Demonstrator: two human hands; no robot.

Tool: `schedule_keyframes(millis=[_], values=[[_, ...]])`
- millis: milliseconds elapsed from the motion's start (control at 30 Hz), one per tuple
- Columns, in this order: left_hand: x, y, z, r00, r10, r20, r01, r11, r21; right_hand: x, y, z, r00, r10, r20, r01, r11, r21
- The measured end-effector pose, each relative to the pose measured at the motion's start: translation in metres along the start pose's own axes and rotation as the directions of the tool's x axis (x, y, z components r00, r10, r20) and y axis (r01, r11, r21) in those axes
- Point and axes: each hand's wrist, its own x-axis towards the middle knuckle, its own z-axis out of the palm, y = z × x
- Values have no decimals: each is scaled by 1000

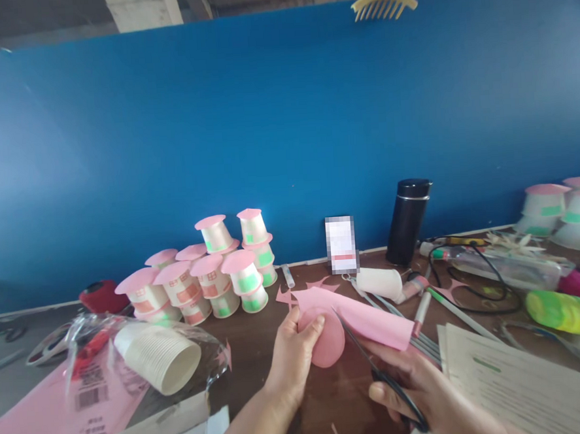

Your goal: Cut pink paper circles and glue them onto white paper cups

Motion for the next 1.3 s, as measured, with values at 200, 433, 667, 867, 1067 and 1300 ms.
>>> schedule_keyframes(millis=[200,433,667,867,1067,1300], values=[[-1,2,1,1000,10,26,-10,1000,0,-1,0,-1,1000,5,17,-4,999,-34],[-2,4,0,998,57,-7,-56,991,122,-2,-1,1,1000,-17,-7,17,999,-37],[-5,5,1,992,105,-67,-85,963,255,0,5,2,1000,-8,-19,8,1000,-8],[-7,9,4,989,143,-47,-121,940,319,2,3,5,1000,-1,-21,0,1000,-25],[0,7,-1,994,109,3,-107,967,231,0,6,4,999,25,-25,-25,1000,6],[8,5,-11,994,20,108,-30,996,88,0,2,1,1000,24,14,-24,999,22]])
